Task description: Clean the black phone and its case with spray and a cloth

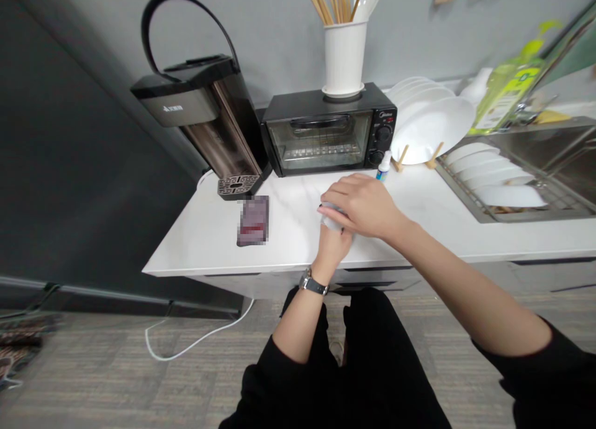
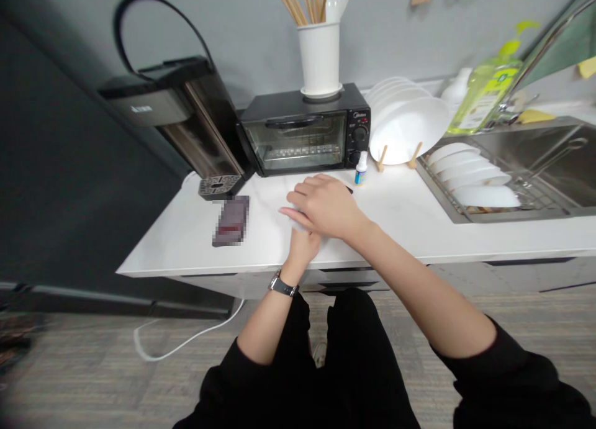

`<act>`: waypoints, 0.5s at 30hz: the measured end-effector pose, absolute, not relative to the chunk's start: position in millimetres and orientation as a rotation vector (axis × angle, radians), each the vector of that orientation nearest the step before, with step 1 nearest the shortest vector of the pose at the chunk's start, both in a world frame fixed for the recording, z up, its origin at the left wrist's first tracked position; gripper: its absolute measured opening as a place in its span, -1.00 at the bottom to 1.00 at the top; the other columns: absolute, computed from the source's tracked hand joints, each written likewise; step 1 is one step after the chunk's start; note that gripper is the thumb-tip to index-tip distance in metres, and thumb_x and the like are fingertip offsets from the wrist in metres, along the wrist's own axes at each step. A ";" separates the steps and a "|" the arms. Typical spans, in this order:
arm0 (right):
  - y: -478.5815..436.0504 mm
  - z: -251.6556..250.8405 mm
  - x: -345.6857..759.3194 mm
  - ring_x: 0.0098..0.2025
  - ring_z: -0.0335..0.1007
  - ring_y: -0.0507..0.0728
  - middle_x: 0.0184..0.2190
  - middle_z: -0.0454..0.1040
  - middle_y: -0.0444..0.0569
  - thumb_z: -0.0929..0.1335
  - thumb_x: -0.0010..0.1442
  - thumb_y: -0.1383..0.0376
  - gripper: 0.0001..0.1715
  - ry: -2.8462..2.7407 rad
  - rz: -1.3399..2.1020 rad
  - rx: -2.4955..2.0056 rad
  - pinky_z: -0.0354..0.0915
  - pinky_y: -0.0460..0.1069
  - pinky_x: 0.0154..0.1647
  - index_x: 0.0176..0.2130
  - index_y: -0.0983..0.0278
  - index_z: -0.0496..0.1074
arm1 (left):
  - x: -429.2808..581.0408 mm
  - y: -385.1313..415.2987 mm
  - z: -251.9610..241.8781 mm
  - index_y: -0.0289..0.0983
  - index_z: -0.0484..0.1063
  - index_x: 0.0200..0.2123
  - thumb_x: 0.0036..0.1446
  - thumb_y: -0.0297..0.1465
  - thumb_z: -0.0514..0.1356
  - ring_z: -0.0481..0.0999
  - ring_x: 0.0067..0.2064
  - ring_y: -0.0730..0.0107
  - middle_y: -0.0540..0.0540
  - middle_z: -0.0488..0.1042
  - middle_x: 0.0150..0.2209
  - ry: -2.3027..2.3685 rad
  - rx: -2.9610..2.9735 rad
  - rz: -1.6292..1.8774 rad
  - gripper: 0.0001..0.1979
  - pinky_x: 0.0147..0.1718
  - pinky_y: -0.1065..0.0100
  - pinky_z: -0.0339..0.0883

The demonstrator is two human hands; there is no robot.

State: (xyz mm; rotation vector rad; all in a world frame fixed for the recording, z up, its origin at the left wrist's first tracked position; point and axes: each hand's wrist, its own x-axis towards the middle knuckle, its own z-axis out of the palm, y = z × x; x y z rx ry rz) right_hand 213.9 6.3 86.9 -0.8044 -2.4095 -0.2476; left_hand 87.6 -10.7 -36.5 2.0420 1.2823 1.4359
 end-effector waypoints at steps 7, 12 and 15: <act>4.9 70.3 221.7 -0.32 0.42 0.15 -0.40 0.55 0.00 -0.02 0.59 0.05 -0.21 -2.133 -0.241 -0.994 0.15 0.09 -0.28 -0.35 0.25 0.54 | 86.9 -11.6 -37.8 -0.25 0.55 -0.06 0.42 -0.36 0.17 0.72 -0.04 0.04 -0.22 0.69 -0.19 1.356 1.955 1.293 -0.82 0.02 0.15 0.57; -1.2 72.7 214.2 -0.29 0.36 0.17 -0.37 0.54 -0.01 0.12 0.58 0.07 -0.36 -2.368 -0.466 -0.712 0.13 0.11 -0.26 -0.33 0.24 0.54 | 86.0 -8.9 -40.9 -0.26 0.53 -0.24 0.31 -0.46 0.20 0.69 -0.08 0.00 -0.25 0.66 -0.28 1.387 1.979 1.266 -0.91 0.00 0.15 0.55; 1.2 71.0 217.9 -0.30 0.35 0.16 -0.38 0.52 0.01 0.05 0.59 0.08 -0.32 -2.192 -0.280 -0.893 0.13 0.10 -0.27 -0.31 0.25 0.53 | 86.3 -9.4 -38.2 -0.23 0.53 -0.21 0.37 -0.41 0.17 0.68 -0.11 0.08 -0.20 0.66 -0.26 1.369 1.966 1.299 -0.88 -0.04 0.20 0.54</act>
